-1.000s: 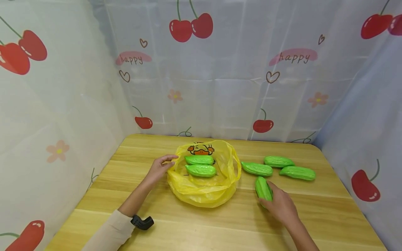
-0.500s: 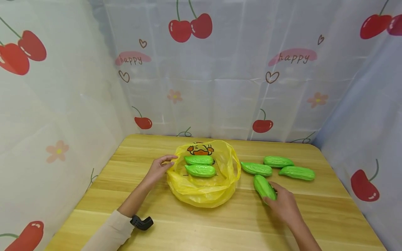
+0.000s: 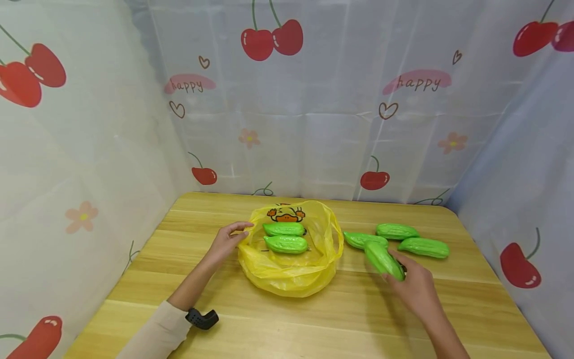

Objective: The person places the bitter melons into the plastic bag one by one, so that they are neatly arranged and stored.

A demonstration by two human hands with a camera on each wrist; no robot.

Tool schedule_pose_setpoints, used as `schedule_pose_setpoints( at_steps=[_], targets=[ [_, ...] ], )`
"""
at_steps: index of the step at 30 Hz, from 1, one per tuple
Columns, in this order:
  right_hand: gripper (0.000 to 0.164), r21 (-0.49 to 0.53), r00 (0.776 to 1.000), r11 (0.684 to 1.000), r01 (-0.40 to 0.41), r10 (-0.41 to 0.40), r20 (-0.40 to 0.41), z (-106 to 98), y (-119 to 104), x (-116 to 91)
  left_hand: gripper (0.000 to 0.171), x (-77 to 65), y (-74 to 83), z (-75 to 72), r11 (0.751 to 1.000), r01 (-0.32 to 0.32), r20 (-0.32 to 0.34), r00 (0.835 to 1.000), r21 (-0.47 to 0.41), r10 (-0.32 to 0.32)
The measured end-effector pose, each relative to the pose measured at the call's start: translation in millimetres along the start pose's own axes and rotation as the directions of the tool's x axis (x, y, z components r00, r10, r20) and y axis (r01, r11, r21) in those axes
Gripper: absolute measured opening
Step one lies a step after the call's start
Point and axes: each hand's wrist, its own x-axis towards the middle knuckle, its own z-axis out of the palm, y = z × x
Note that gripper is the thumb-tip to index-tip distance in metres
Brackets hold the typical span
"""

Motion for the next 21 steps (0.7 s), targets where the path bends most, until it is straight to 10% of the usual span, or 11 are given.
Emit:
schedule_pose_setpoints(
  at_steps=[11,21],
  targets=[
    [0.063,0.025,1.0,1.0,0.003,-0.003,-0.01,-10,-9,0,0.031,0.7,-0.9,-0.6,1.0,0.015,0.028,1.0,0.0,-0.015],
    [0.064,0.102,0.999,0.994,0.035,-0.034,-0.009,-19,-23,0,0.03,-15.6,34.7,-2.3,1.0,0.01,0.059,0.998,0.001,-0.01]
  ],
)
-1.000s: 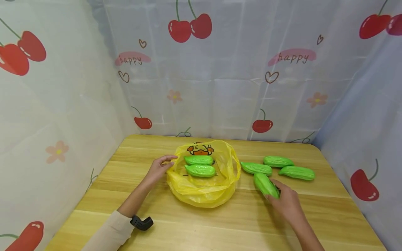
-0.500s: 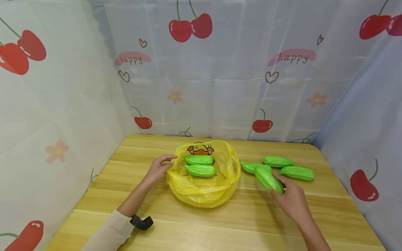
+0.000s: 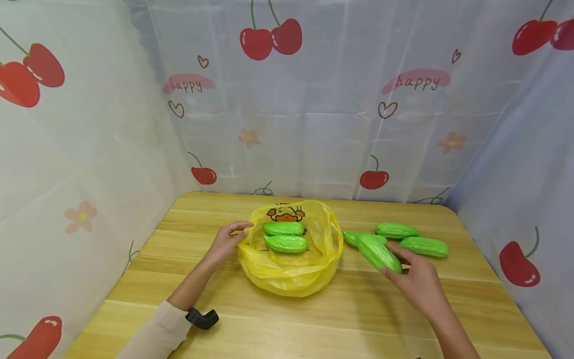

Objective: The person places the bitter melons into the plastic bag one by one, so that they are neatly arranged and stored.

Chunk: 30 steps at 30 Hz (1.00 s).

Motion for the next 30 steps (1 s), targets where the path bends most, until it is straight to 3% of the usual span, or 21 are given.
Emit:
schedule_pose_setpoints(
  at_steps=[3,12,21,30],
  targets=[
    [0.064,0.007,1.0,1.0,-0.008,0.008,0.023,-3,-7,1,0.03,1.8,-2.1,-0.2,1.0,0.007,0.002,1.0,0.009,-0.007],
    [0.063,0.076,0.996,0.997,-0.007,0.001,0.085,-6,-23,4,0.03,16.7,-32.9,0.9,1.0,0.006,-0.024,1.0,-0.016,-0.006],
    [0.064,0.163,0.987,0.987,-0.012,-0.014,0.158,-5,-42,11,0.027,16.4,-34.7,0.8,1.0,-0.024,-0.036,0.999,-0.013,0.023],
    [0.065,0.242,0.98,0.97,-0.024,-0.025,0.198,0,-60,19,0.028,16.5,-34.3,0.5,1.0,-0.012,-0.037,0.999,-0.013,0.011]
  ],
)
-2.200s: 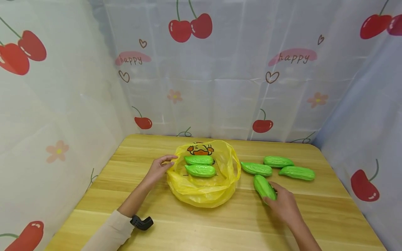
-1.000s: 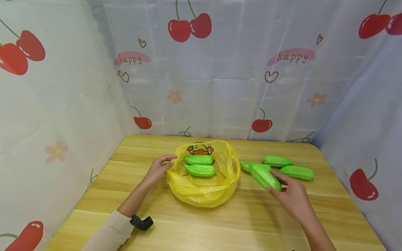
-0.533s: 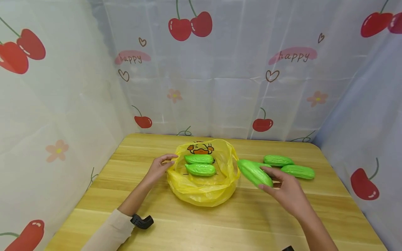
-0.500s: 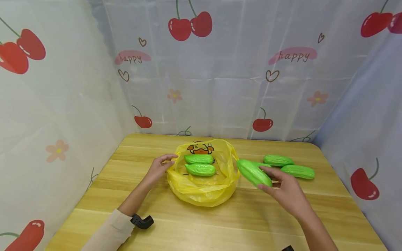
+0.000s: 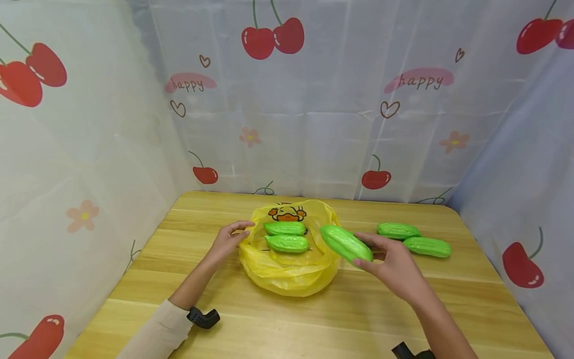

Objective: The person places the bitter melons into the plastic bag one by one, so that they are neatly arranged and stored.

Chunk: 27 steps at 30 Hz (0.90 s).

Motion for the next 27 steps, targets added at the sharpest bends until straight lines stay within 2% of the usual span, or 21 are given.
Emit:
schedule_pose_setpoints(
  at_steps=[6,11,15,23,27],
  targets=[
    [0.061,0.035,0.999,0.999,0.037,-0.037,0.011,7,-5,9,0.029,-0.6,4.4,0.6,1.0,0.019,0.001,1.0,0.012,-0.019],
    [0.06,0.076,0.998,0.996,0.048,-0.05,0.031,13,-5,18,0.03,-9.6,25.1,-1.1,0.999,0.024,0.034,0.999,0.025,-0.025],
    [0.058,0.09,0.996,0.993,0.076,-0.08,0.042,19,-5,25,0.03,-16.3,36.6,-1.4,1.0,0.002,0.033,0.999,0.022,-0.002],
    [0.054,0.123,0.99,0.987,0.106,-0.115,0.077,36,-3,40,0.03,-16.9,37.3,-1.7,1.0,0.004,0.034,0.999,0.028,-0.005],
    [0.052,0.08,0.99,0.991,0.111,-0.117,0.078,44,-3,46,0.029,-13.6,30.3,-0.5,1.0,0.013,0.019,1.0,0.022,-0.013]
  ],
)
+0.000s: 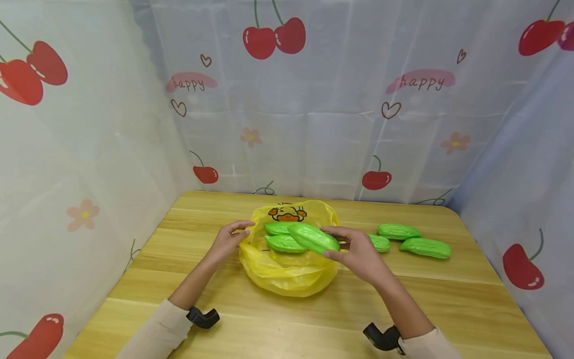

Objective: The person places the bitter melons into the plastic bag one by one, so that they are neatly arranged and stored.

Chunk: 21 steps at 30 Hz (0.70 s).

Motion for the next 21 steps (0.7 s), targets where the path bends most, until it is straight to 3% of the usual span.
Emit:
schedule_pose_setpoints(
  at_steps=[6,21],
  targets=[
    [0.05,-0.051,1.0,0.998,0.024,-0.024,0.007,11,3,10,0.026,12.8,-27.0,0.9,0.999,-0.031,-0.024,0.999,-0.016,0.031],
    [0.051,-0.09,0.997,0.994,0.055,-0.05,0.065,35,-1,30,0.026,11.9,-25.9,0.5,1.0,-0.018,-0.024,1.0,-0.01,0.018]
  ],
)
